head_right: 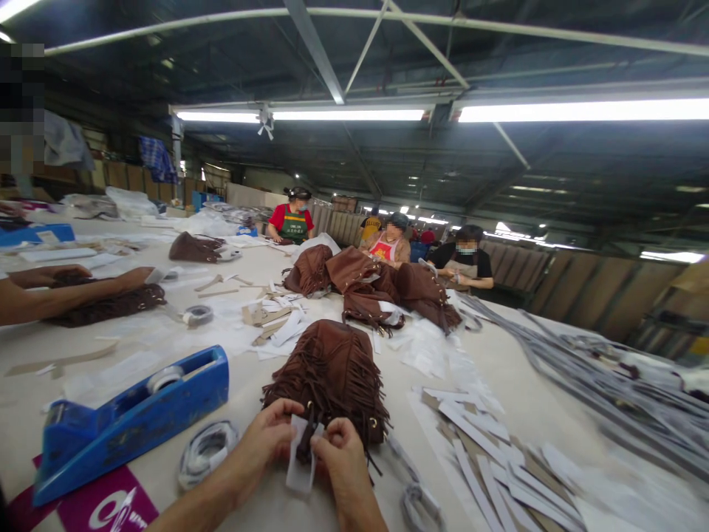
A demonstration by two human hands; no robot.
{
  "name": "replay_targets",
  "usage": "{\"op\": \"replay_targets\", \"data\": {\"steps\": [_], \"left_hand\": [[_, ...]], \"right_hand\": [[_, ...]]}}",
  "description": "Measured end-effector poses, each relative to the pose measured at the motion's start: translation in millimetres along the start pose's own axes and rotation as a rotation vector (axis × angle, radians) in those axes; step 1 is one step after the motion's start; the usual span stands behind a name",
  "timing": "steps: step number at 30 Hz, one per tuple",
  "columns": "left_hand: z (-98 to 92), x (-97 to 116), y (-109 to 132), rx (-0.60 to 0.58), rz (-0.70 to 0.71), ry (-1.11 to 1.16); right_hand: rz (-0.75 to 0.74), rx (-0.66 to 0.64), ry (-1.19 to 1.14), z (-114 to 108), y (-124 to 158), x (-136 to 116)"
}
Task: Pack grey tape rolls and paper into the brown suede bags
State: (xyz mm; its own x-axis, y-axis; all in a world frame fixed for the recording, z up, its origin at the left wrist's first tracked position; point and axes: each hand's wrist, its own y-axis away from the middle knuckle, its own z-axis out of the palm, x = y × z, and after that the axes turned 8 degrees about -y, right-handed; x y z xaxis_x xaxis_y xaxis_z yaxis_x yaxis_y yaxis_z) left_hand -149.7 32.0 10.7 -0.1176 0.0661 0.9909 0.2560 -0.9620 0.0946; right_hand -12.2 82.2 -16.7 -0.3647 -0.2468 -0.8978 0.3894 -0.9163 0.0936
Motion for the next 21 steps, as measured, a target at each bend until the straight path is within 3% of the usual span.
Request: {"op": "replay_targets", "data": {"steps": [2,4,9,18,21], "left_hand": [[-1.7,1.0,2.6,-0.070,-0.088,0.271],[-3.4,-1.3,3.5,-0.099,-0.125,0.358],[-2.3,-13.9,0.1,-0.130,-0.106,0.208],[3.9,-19.3,-2.5,-0.016,-0.076,0.107],[4.8,-19.9,-2.3,-0.004,-0.066,0.110]], "right_hand": [[-0.027,0.004,0.000,-1.8,-1.8,-0.1],[-0.047,0.006,0.010,-2.3,-4.4,1.6],[-0.114,-0.010,0.042,1.4,-8.0,7.3],[-0.293,-0.005,0.246,5.3,2.7,3.9],[-0.295,-0.069,0.299,4.6,7.1,0.5]]}}
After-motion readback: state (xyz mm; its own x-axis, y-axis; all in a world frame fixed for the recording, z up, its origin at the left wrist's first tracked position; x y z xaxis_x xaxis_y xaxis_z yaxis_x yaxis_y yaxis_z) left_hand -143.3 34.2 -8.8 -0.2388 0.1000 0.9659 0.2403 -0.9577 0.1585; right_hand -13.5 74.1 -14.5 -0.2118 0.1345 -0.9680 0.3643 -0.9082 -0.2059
